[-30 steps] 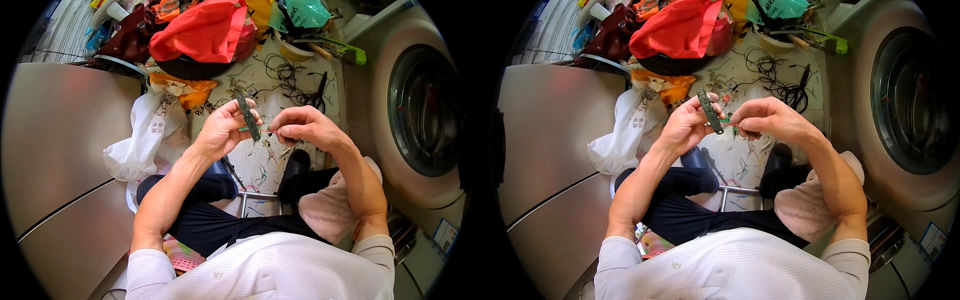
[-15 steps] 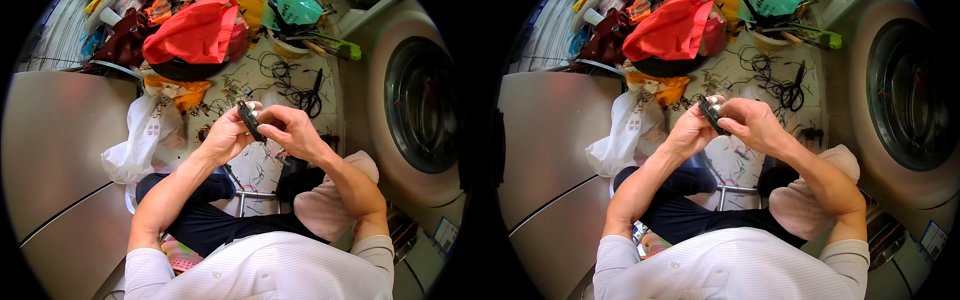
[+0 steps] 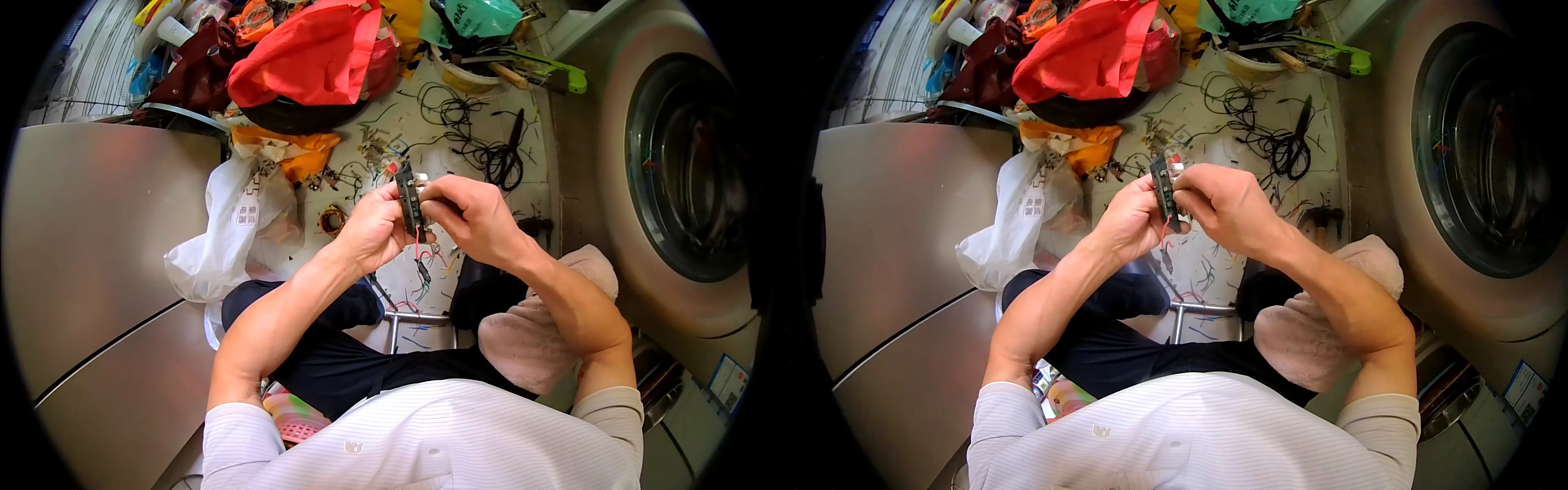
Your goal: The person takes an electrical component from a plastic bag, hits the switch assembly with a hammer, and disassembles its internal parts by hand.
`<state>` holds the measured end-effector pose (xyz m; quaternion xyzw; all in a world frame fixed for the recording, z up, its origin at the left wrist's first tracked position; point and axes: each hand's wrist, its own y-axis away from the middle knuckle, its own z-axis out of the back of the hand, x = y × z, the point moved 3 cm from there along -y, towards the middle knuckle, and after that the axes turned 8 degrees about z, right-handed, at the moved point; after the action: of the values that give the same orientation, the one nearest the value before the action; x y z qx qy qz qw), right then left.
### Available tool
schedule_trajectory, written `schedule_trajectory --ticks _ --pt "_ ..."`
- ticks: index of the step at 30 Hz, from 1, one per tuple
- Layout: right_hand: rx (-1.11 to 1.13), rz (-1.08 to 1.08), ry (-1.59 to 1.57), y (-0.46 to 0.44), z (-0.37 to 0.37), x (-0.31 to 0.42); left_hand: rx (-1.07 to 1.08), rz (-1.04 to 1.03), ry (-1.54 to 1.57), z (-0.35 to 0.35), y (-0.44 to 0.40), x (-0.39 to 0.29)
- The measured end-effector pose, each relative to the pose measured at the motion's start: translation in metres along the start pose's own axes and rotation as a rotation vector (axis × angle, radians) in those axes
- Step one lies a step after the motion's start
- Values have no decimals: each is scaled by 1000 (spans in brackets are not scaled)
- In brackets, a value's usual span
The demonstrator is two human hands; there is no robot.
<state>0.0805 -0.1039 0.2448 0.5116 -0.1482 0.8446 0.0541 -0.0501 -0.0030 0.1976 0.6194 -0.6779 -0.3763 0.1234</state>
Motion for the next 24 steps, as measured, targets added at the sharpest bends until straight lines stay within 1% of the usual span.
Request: schedule_trajectory --ticks 1,2,4,5,6,7,9,11,12,13,14,15,17,19,22,24 --pt "41 28 67 0 1 4 43 15 5 -1 0 -1" --pt "40 27 67 -1 3 7 86 29 9 -2 0 -2" --pt "-72 59 215 -3 10 15 125 50 11 -2 0 -3" --pt "-73 59 215 -6 9 14 163 69 12 -2 -1 -4" --pt "-154 126 177 -10 10 15 169 125 -73 -2 -1 -5" --pt "-156 133 121 -11 11 9 169 125 -73 -3 0 -6" --pt "-159 148 9 -12 14 -2 247 179 -71 -8 2 -4" --pt "73 8 -92 -13 13 -9 243 197 -103 -8 3 -2" --pt "41 -81 -152 -12 14 -8 205 190 -131 -9 3 -2" --pt "41 -81 -151 -11 15 -5 166 183 -158 -9 4 -1" --pt "1 -151 -182 -10 17 -5 126 158 -205 -4 2 -1" --pt "-39 -221 -211 -9 19 -6 130 157 -205 -4 2 -1" --pt "-58 -260 -215 -9 23 -8 -17 61 -149 0 0 -5" --pt "-120 -279 -169 -9 27 -13 22 30 -157 5 3 -12" --pt "-129 -339 -206 -9 29 -15 213 -33 -140 0 11 -20" --pt "-133 -376 -243 -8 29 -17 194 -63 -181 -6 15 -18"
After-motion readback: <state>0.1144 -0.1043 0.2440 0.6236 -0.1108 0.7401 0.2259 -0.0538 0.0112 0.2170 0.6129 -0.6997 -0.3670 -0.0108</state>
